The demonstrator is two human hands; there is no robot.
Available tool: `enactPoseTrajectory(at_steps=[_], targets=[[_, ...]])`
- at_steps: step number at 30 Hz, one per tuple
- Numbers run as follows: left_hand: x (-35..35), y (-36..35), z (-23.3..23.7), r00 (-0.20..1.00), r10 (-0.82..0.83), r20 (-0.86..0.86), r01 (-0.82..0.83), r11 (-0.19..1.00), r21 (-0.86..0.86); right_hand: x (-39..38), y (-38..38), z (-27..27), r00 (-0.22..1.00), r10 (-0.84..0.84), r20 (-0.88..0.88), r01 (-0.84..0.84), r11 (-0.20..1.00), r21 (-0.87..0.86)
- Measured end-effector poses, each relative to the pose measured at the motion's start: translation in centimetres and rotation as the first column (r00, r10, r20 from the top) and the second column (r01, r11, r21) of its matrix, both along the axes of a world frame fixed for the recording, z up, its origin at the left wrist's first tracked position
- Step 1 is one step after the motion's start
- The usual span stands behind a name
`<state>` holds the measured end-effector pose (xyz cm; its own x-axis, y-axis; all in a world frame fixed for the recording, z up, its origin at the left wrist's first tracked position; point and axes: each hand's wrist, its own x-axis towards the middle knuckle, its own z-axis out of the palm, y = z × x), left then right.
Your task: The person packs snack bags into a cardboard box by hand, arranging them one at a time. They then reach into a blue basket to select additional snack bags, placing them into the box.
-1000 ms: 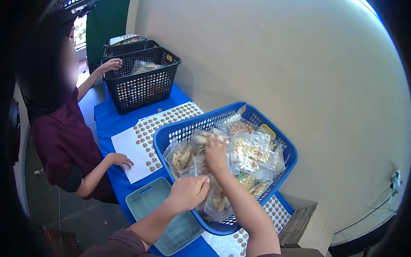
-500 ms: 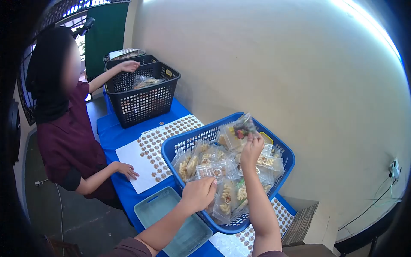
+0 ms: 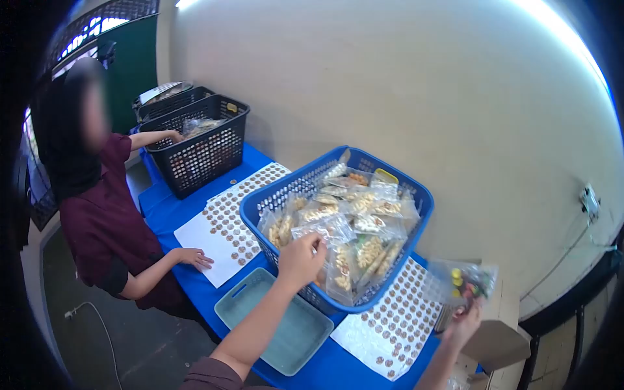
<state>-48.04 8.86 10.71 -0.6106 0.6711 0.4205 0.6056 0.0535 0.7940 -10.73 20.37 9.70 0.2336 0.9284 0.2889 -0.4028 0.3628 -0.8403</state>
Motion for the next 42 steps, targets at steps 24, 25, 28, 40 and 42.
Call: enactPoseTrajectory(at_steps=[24,25,28,40,42], targets=[[21.4,-10.4,-18.4,0.958,-0.224,0.181,0.168,0.944,0.283,31.7,-19.3,4.5,0.453,-0.807,0.38,0.524,0.586,0.619],[23.9,-10.6,-17.9,0.888,-0.37,0.274,0.326,0.926,0.193,31.6,-19.4,3.8,0.458,-0.787,0.414,0.514,0.614,0.599],[31.6,-9.5,-16.5,0.537,-0.637,0.553,0.666,0.722,0.185,29.6,-19.8,1.6,0.659,-0.563,0.499,0.376,0.821,0.429],[48.4,-11.2,-13.4,-0.174,-0.306,0.936,0.831,0.463,0.307,31.4,-26.7,-7.3,0.592,0.14,0.794,-0.105,0.99,-0.096],[48.2,-11.5,-13.5,-0.04,-0.339,0.94,0.839,0.499,0.216,31.9,-27.2,-7.4,0.703,0.148,0.695,-0.024,0.982,-0.186]])
